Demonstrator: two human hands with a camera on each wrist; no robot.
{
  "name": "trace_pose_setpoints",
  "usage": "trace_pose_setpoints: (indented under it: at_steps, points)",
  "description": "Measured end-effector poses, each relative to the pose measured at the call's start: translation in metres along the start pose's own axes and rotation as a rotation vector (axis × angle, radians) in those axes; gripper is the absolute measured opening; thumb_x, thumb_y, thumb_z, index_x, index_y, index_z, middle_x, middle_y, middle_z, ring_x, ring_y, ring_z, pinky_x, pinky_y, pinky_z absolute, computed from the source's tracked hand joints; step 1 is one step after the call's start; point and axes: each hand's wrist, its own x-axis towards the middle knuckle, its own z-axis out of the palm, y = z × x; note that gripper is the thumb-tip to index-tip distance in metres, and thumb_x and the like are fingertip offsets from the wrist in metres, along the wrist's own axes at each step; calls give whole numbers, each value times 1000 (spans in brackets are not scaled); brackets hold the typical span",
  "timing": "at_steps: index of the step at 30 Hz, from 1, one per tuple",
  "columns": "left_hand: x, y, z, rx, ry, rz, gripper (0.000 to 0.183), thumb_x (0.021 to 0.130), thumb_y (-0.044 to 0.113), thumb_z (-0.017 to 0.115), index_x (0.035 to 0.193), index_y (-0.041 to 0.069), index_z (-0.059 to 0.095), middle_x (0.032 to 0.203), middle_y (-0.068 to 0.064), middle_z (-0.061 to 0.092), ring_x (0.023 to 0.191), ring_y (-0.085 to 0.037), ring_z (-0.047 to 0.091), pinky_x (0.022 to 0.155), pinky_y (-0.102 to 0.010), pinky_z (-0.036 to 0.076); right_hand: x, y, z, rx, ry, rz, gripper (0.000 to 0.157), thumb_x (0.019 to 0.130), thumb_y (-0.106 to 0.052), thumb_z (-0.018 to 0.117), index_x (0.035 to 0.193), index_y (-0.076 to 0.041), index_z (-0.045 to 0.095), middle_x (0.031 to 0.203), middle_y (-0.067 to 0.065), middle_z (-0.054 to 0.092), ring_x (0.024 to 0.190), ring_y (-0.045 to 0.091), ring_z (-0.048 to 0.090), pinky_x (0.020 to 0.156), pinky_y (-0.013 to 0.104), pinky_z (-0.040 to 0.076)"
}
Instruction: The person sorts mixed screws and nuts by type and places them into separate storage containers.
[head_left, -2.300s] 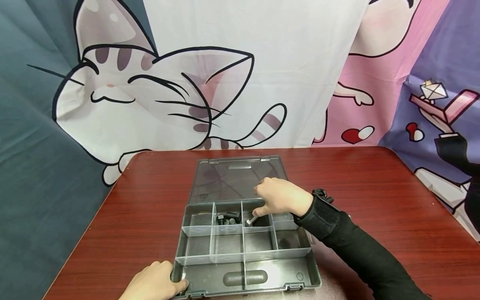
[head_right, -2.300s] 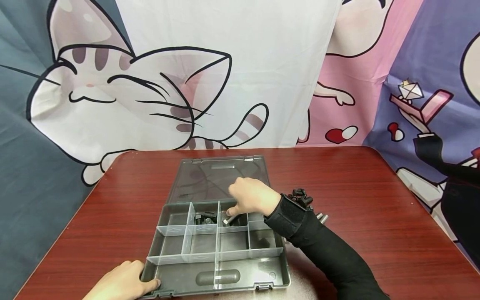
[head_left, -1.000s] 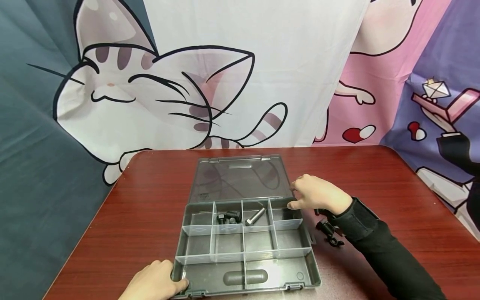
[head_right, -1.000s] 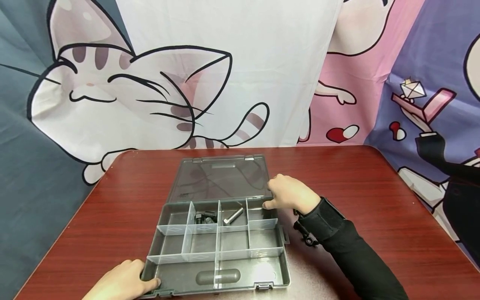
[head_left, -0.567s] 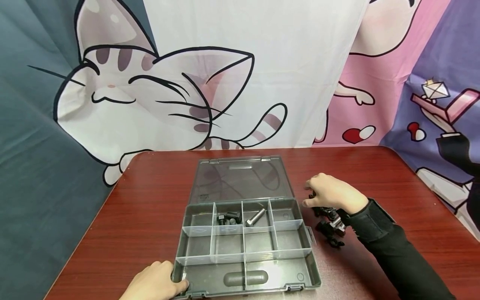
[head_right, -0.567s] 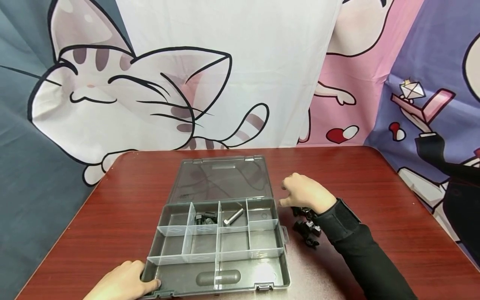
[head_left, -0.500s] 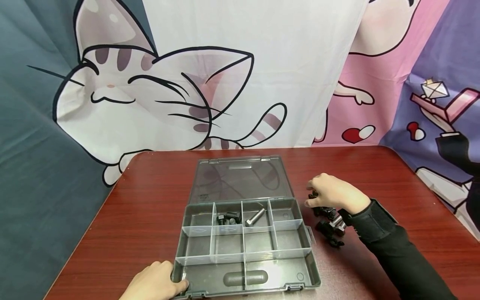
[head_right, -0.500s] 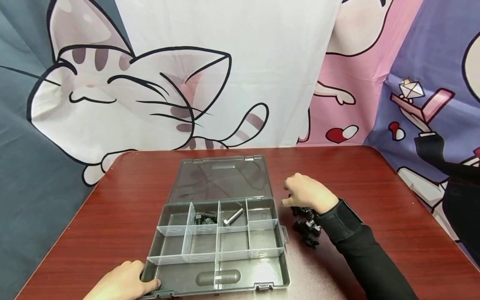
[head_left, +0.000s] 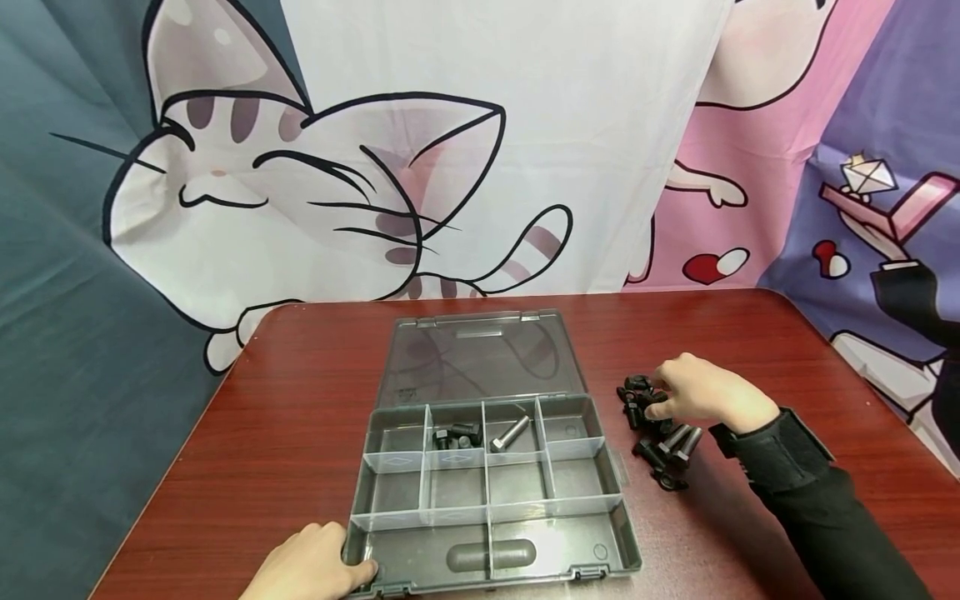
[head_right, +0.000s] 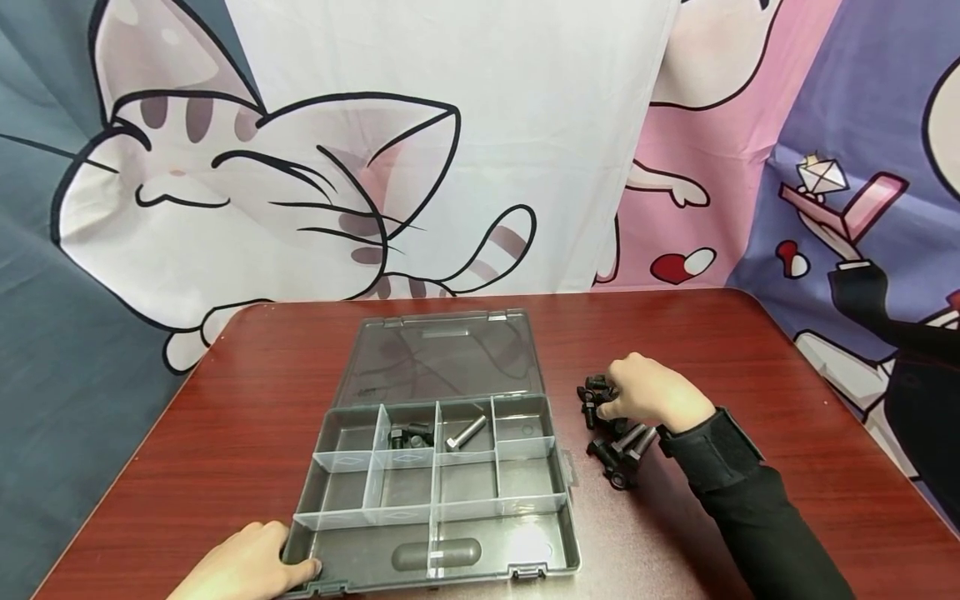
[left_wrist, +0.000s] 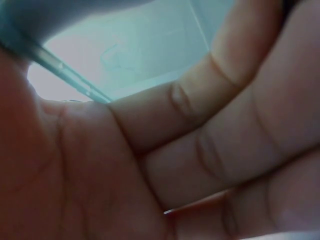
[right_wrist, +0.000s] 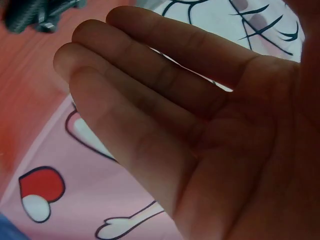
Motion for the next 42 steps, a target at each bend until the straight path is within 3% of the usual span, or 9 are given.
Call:
trace_pose_setpoints:
  at_steps: [4,7,12,15,18,21,28,34,42]
  points:
    - [0,0,0,0,-3,-2,45,69,46,70,76,3,57,67,-4,51,59,-23,50,57,-44,42,-6,6,4,-17,-33,33,31,75,-26,73,87,2,65,71,4,56,61,17,52,56,34,43]
    - [0,0,-1,0,-11,-9,46,70,46,70,77,2,58,68,-4,52,59,-23,50,57,-44,42,-7,10,7,-30,-48,40,39,74,-27,74,94,6,66,84,14,63,71,23,59,62,40,47]
    - [1,0,0,1,-18,-15,48,69,48,70,77,2,57,67,-5,52,59,-24,51,57,-45,42,-8,13,11,-17,-47,51,33,72,-27,75,84,3,66,72,5,58,60,15,50,54,35,43]
    - [1,0,1,4,-14,-13,48,69,48,70,76,2,57,67,-4,51,59,-24,50,57,-45,42,-10,14,15,10,-50,63,28,72,-28,75,69,-4,60,60,-4,42,52,10,36,47,29,32]
    - [0,0,1,3,-11,-11,47,69,47,70,76,3,57,67,-4,51,59,-24,50,57,-45,42,-11,14,19,35,-60,79,33,72,-29,75,60,-12,49,57,-7,24,50,8,22,46,27,20]
    - [0,1,0,-1,-8,-10,46,69,47,70,76,3,57,67,-4,51,59,-24,50,56,-45,42,-12,16,23,35,-71,85,35,72,-30,75,58,-13,48,56,-8,24,49,7,21,46,26,20]
    - [-1,1,0,-5,3,-4,44,69,45,70,75,4,57,66,-4,51,58,-23,50,55,-44,41,-13,17,29,18,-106,122,35,71,-38,75,74,-6,60,62,-2,47,53,10,38,48,27,33]
    - [-1,1,0,-6,10,3,42,69,44,70,73,5,56,66,-3,51,58,-22,49,55,-44,41,-15,16,31,35,-118,136,35,71,-38,75,67,-9,55,58,-4,36,51,10,33,48,27,28]
    - [-2,0,0,-15,10,6,41,70,43,70,73,5,56,65,-3,50,58,-22,49,54,-44,41,-17,15,36,48,-122,157,36,70,-37,76,64,-12,51,57,-4,34,49,10,32,47,27,28]
